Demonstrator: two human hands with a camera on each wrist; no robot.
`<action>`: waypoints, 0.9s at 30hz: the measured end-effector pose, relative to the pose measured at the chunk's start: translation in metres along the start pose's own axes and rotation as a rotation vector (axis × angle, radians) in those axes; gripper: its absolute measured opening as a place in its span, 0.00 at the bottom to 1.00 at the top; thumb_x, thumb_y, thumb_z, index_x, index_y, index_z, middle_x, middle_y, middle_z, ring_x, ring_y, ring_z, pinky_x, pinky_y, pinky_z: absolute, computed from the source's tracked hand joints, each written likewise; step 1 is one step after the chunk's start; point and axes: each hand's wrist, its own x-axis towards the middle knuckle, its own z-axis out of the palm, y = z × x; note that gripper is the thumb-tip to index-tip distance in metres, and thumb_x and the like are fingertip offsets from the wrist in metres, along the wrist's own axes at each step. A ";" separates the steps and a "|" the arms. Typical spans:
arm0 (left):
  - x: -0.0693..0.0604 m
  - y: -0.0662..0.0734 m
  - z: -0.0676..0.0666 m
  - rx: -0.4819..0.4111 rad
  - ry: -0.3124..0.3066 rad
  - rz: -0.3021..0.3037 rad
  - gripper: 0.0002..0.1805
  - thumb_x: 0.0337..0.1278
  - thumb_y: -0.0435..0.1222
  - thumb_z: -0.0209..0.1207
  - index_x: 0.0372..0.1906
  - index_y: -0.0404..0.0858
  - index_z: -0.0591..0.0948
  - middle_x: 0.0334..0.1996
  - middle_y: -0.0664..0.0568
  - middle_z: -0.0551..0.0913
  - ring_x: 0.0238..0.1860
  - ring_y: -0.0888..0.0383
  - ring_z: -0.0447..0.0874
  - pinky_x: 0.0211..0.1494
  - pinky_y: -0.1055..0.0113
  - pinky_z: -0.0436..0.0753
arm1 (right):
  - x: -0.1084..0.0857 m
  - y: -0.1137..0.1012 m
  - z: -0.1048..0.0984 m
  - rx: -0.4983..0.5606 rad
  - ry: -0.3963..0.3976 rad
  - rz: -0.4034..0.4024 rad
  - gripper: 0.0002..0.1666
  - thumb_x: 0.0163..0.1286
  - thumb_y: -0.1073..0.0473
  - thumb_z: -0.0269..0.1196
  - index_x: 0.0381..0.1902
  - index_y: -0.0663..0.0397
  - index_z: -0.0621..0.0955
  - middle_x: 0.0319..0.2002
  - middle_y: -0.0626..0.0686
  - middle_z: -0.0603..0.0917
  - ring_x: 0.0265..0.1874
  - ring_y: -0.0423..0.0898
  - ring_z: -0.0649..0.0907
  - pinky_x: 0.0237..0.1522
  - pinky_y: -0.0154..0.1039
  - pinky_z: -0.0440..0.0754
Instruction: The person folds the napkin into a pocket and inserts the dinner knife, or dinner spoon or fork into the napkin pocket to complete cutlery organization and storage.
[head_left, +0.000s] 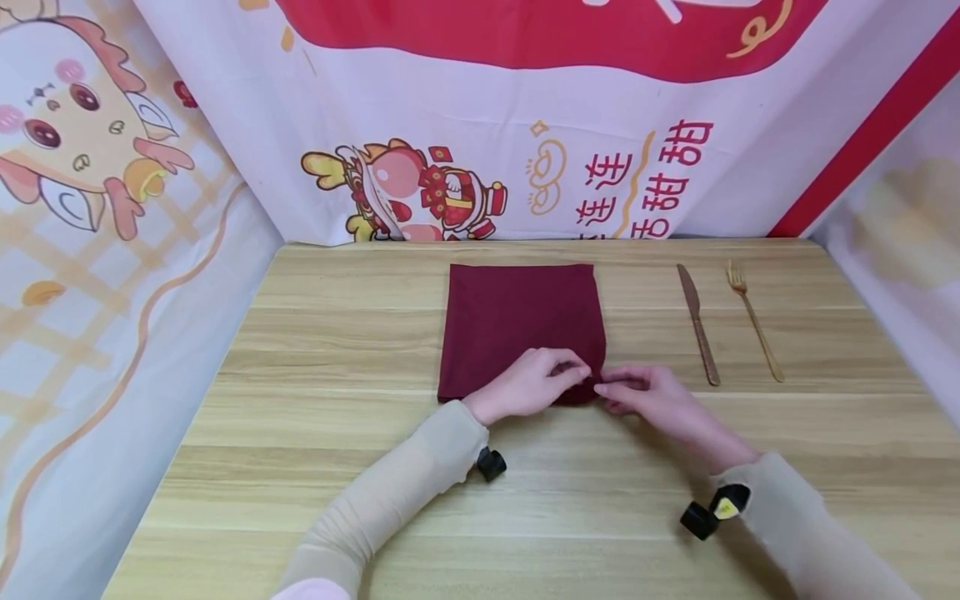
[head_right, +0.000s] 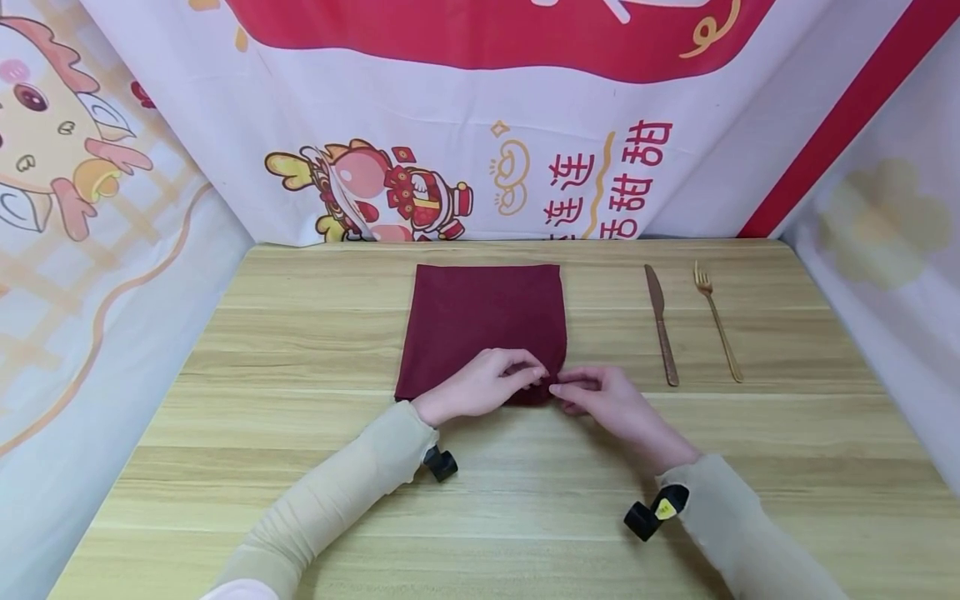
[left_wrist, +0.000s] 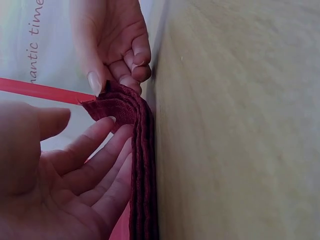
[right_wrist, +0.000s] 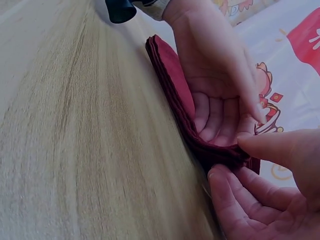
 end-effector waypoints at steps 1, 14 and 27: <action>0.000 0.001 0.000 0.004 0.006 -0.014 0.15 0.77 0.46 0.54 0.48 0.41 0.87 0.40 0.61 0.87 0.41 0.70 0.81 0.48 0.75 0.78 | 0.001 0.000 0.001 -0.003 0.005 -0.003 0.32 0.73 0.56 0.67 0.63 0.76 0.74 0.51 0.65 0.85 0.43 0.50 0.87 0.47 0.39 0.85; 0.007 0.005 0.001 0.037 0.013 -0.053 0.09 0.74 0.41 0.59 0.43 0.42 0.87 0.36 0.61 0.86 0.36 0.69 0.81 0.42 0.75 0.78 | 0.004 -0.004 0.005 -0.055 0.009 -0.045 0.26 0.74 0.58 0.65 0.60 0.74 0.77 0.47 0.63 0.87 0.41 0.50 0.87 0.45 0.39 0.85; 0.004 0.005 -0.003 0.040 0.006 -0.029 0.07 0.75 0.36 0.57 0.45 0.41 0.85 0.37 0.58 0.85 0.34 0.65 0.79 0.41 0.74 0.77 | 0.005 -0.008 0.009 -0.055 0.023 -0.010 0.33 0.74 0.51 0.66 0.62 0.75 0.74 0.45 0.63 0.87 0.40 0.53 0.87 0.45 0.42 0.85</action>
